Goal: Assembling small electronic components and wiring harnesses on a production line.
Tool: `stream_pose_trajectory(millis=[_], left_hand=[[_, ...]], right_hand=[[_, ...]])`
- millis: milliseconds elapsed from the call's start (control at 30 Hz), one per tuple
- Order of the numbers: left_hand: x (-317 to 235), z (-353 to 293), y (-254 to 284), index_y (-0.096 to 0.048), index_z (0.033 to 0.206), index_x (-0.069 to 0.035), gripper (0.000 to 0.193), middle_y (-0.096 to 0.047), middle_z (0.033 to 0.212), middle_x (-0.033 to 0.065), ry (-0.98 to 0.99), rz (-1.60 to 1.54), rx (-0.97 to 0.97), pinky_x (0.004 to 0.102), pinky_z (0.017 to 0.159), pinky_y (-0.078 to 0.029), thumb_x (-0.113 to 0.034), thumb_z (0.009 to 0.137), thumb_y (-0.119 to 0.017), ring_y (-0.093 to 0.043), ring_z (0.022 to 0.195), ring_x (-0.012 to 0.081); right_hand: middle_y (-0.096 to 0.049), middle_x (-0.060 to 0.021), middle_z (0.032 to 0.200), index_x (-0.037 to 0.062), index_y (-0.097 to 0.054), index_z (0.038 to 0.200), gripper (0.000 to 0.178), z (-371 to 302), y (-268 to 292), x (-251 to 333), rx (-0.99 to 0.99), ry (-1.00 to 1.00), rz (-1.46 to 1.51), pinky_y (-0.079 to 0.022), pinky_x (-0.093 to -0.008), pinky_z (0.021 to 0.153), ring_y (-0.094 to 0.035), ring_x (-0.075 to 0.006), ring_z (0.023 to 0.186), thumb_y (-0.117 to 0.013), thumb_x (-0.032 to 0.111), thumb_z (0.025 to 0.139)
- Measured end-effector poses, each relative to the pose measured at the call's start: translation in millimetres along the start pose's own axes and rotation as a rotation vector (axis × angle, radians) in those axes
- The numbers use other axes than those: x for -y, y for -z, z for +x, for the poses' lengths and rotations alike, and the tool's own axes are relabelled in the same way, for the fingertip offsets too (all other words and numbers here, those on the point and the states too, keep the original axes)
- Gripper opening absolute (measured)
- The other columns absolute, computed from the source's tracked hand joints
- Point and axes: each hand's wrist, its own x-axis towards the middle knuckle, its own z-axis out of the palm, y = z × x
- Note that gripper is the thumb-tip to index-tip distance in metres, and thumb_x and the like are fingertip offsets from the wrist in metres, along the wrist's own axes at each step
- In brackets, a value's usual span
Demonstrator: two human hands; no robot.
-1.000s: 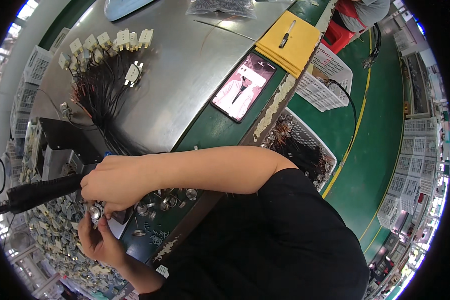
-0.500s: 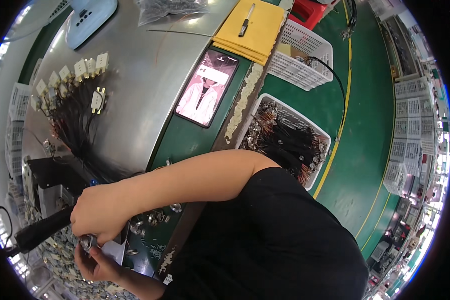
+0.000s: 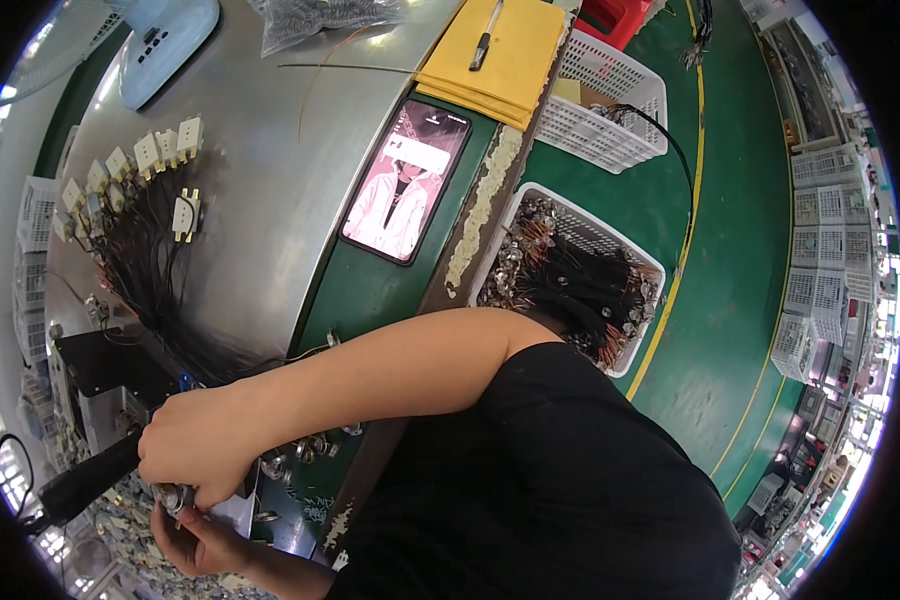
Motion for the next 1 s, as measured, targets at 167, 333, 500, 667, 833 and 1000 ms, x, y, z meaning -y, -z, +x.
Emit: stream_pose_trajectory(millis=[167, 333, 500, 667, 833, 1000], left_hand=[[-1.9, 3.7, -2.5, -0.063, 0.127, 0.012, 0.048, -0.068, 0.124, 0.0211, -0.042, 0.018, 0.041, 0.0367, 0.081, -0.06, -0.028, 0.102, -0.074, -0.069, 0.101, 0.0277], [-5.6, 10.6, 6.6, -0.063, 0.129, 0.012, 0.046, -0.068, 0.127, 0.0214, -0.047, 0.067, 0.161, 0.0388, 0.094, -0.057, -0.023, 0.102, -0.075, -0.069, 0.11, 0.0297], [-12.4, 11.5, 0.8, -0.063, 0.131, 0.011, 0.043, -0.068, 0.129, 0.022, -0.002, 0.032, 0.162, 0.0396, 0.097, -0.056, -0.019, 0.102, -0.074, -0.068, 0.112, 0.0304], [-11.4, 7.0, 1.8, -0.062, 0.131, 0.012, 0.038, -0.067, 0.13, 0.0225, 0.074, -0.105, 0.185, 0.0373, 0.087, -0.063, -0.009, 0.102, -0.072, -0.068, 0.11, 0.0288], [-5.3, 2.8, 6.1, -0.063, 0.13, 0.011, 0.035, -0.067, 0.126, 0.0219, 0.15, -0.103, 0.161, 0.0356, 0.082, -0.066, -0.005, 0.101, -0.072, -0.069, 0.109, 0.027], [3.2, -4.3, 12.8, -0.064, 0.13, 0.009, 0.037, -0.068, 0.123, 0.0196, 0.158, 0.023, 0.102, 0.0347, 0.085, -0.06, -0.01, 0.101, -0.074, -0.068, 0.104, 0.0245]], right_hand=[[-0.068, -0.0186, 0.097, -0.0039, -0.068, 0.098, 0.036, -2.8, 4.1, -1.6, 0.01, -0.053, 0.031, -0.059, -0.0488, 0.077, -0.072, -0.0399, 0.091, -0.079, 0.019, 0.072], [-0.067, -0.0187, 0.097, -0.0053, -0.067, 0.099, 0.036, -1.5, 2.7, -0.7, -0.014, -0.007, 0.028, -0.058, -0.0484, 0.076, -0.072, -0.0402, 0.091, -0.078, 0.017, 0.073], [-0.065, -0.0187, 0.098, -0.0054, -0.068, 0.097, 0.032, -3.9, 4.8, -1.4, -0.025, -0.003, 0.022, -0.058, -0.047, 0.076, -0.073, -0.0383, 0.09, -0.077, 0.015, 0.075], [-0.065, -0.0186, 0.098, -0.0065, -0.069, 0.097, 0.03, -2.3, 3.5, 1.3, -0.008, -0.025, -0.022, -0.058, -0.0457, 0.075, -0.072, -0.0376, 0.089, -0.077, 0.014, 0.076], [-0.065, -0.0183, 0.098, -0.0077, -0.068, 0.097, 0.029, -2.2, -1.1, 3.4, -0.009, -0.052, -0.073, -0.058, -0.0452, 0.075, -0.072, -0.0372, 0.088, -0.076, 0.012, 0.077], [-0.065, -0.0169, 0.098, -0.0048, -0.069, 0.098, 0.033, -1.2, -2.9, -0.7, -0.001, 0.032, -0.055, -0.057, -0.0455, 0.076, -0.071, -0.0361, 0.087, -0.078, 0.02, 0.078]])
